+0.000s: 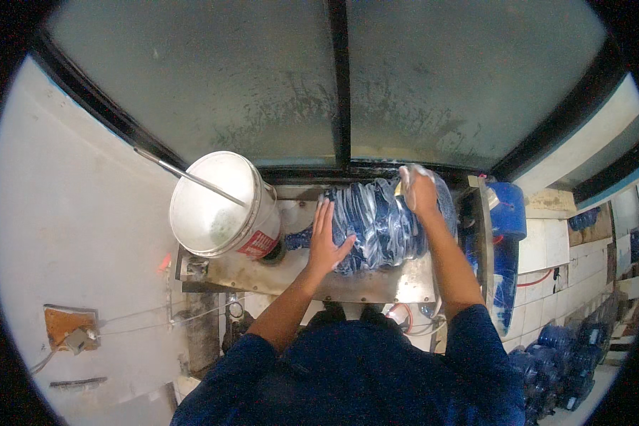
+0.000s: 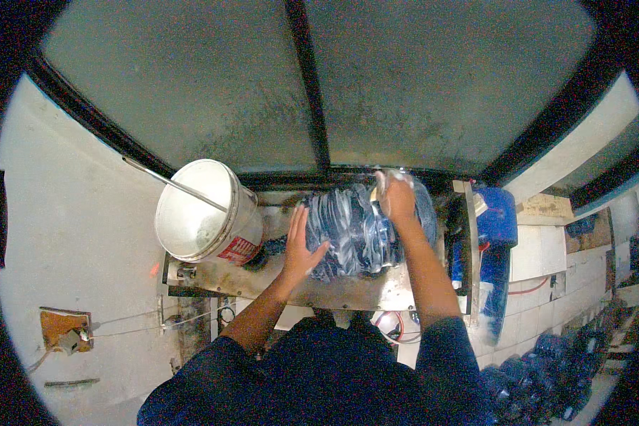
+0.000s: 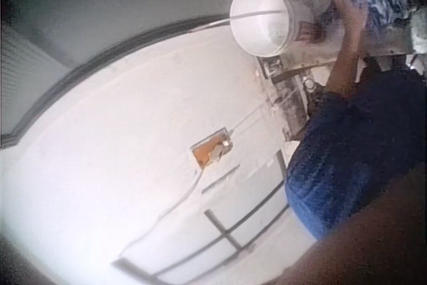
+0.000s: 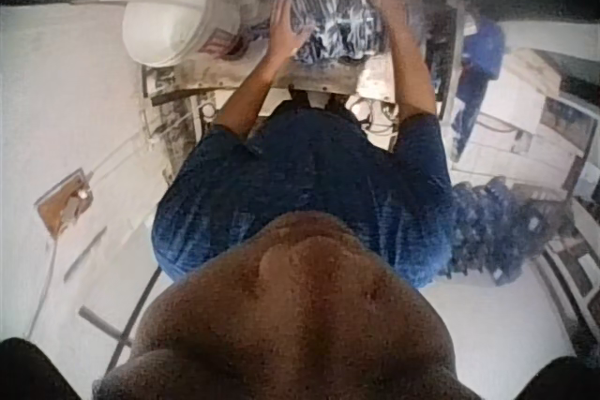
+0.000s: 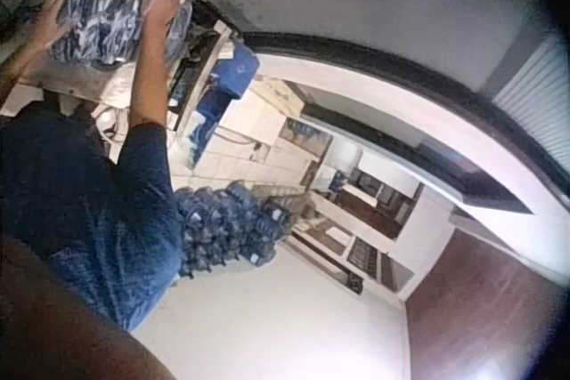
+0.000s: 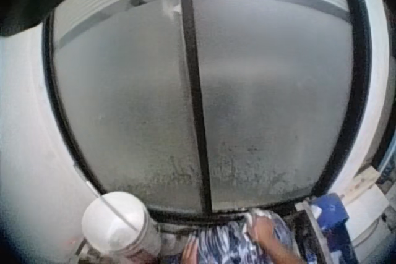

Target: The person scrubs a large blue water jug with a soapy sponge, rinses it with a hose, and places it on a rack with other jugs. The person repeats this process for a second jug, scrubbing the exterior and interior before stacking it.

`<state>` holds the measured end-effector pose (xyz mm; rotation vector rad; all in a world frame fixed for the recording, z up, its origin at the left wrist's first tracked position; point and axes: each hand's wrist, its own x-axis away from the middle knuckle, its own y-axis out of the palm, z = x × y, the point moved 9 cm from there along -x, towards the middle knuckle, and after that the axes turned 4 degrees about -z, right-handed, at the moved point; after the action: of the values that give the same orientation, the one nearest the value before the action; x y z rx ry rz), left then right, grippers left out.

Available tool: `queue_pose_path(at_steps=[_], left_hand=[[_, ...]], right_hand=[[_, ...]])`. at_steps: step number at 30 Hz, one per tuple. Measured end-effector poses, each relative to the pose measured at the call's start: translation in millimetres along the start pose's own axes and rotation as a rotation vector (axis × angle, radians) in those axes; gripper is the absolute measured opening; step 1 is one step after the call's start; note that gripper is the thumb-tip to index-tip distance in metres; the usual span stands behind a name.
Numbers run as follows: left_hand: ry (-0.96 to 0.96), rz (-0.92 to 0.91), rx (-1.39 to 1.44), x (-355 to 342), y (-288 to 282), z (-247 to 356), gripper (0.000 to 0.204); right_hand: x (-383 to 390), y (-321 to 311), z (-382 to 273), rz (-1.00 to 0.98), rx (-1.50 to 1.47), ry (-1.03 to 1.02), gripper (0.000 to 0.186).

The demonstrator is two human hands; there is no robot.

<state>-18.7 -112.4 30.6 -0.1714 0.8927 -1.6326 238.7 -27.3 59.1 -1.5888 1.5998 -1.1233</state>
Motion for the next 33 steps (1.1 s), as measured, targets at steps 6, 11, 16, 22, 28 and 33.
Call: queue_pose_path(at_steps=[6,11,16,22,28,33], left_hand=[[-0.043,-0.009,0.13,4,11,-5,0.102],[-0.098,-0.168,0.221,11,17,-21,0.122],[-0.118,-0.527,-0.098,46,17,-93,0.135],[-0.444,-1.029,-0.297,88,61,-193,0.106],[-0.409,-0.81,-0.499,46,14,-150,0.072],[-0.293,-0.414,-0.416,-7,9,-177,0.064]], right_hand=[[71,21,-28,0.198,0.233,-0.366,0.053],[143,43,26,0.242,-0.153,-0.473,0.055],[91,-59,80,0.539,-0.199,-0.268,0.035],[-22,-34,153,0.075,-0.312,0.212,0.064],[51,-47,122,0.126,-0.148,0.146,0.093],[139,42,165,0.265,-0.344,0.15,0.091]])
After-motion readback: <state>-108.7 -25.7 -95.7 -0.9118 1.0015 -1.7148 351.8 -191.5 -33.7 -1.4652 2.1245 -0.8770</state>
